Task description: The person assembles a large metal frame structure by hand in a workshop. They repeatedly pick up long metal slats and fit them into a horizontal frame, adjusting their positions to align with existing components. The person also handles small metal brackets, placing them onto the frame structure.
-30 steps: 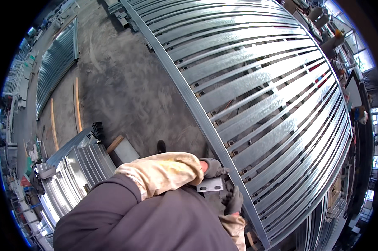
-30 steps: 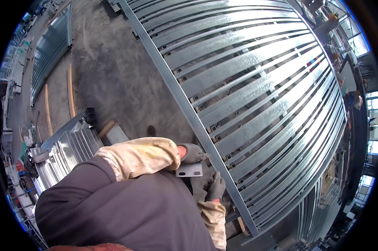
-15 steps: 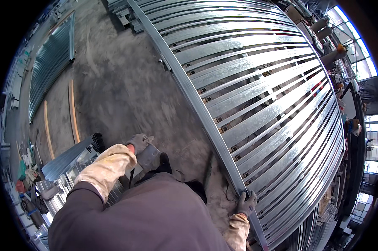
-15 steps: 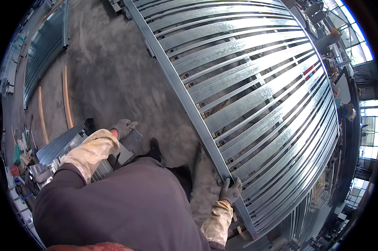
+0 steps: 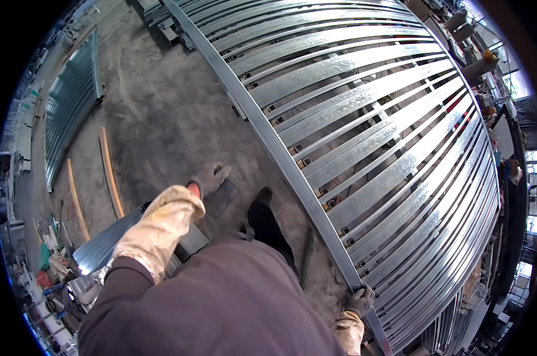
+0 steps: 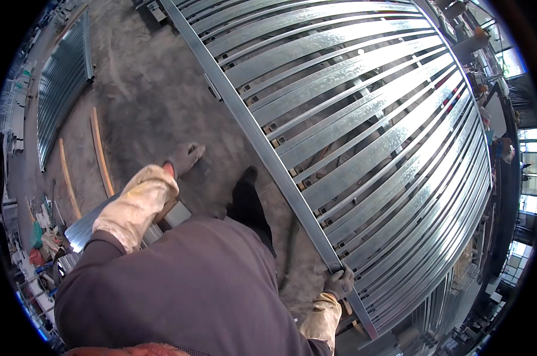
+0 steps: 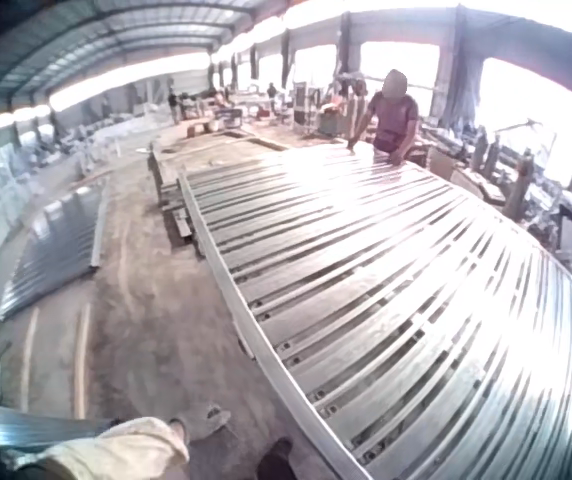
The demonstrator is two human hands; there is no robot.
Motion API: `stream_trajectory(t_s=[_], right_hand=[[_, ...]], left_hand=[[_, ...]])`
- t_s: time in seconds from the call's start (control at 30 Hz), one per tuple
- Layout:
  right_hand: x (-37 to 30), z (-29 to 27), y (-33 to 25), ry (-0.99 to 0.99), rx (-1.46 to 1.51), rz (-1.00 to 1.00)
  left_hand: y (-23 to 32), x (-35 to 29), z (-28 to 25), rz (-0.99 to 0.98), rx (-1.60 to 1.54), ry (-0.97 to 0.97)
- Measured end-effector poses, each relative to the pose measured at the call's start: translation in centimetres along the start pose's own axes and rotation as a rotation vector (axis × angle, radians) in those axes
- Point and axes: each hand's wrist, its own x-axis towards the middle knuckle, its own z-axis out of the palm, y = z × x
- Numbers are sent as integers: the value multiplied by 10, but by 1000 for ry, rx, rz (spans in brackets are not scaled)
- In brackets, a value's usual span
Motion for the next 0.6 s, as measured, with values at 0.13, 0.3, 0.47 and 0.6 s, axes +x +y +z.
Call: stream_trajectory(t_s=[0.13,0.3,0.47,0.6], right_hand=[[2,5,-2,-26,14,21],[5,1,-13,-45,-57,110],[5,-4,-24,-116,-94,195],[12,-2,-35,-200,-262,327]], left_hand=[[7,110,-49,212,59,137],[46,204,-76,-79,158,76],[48,223,-74,-196,17,45],[32,226,-77,-165,46,51]])
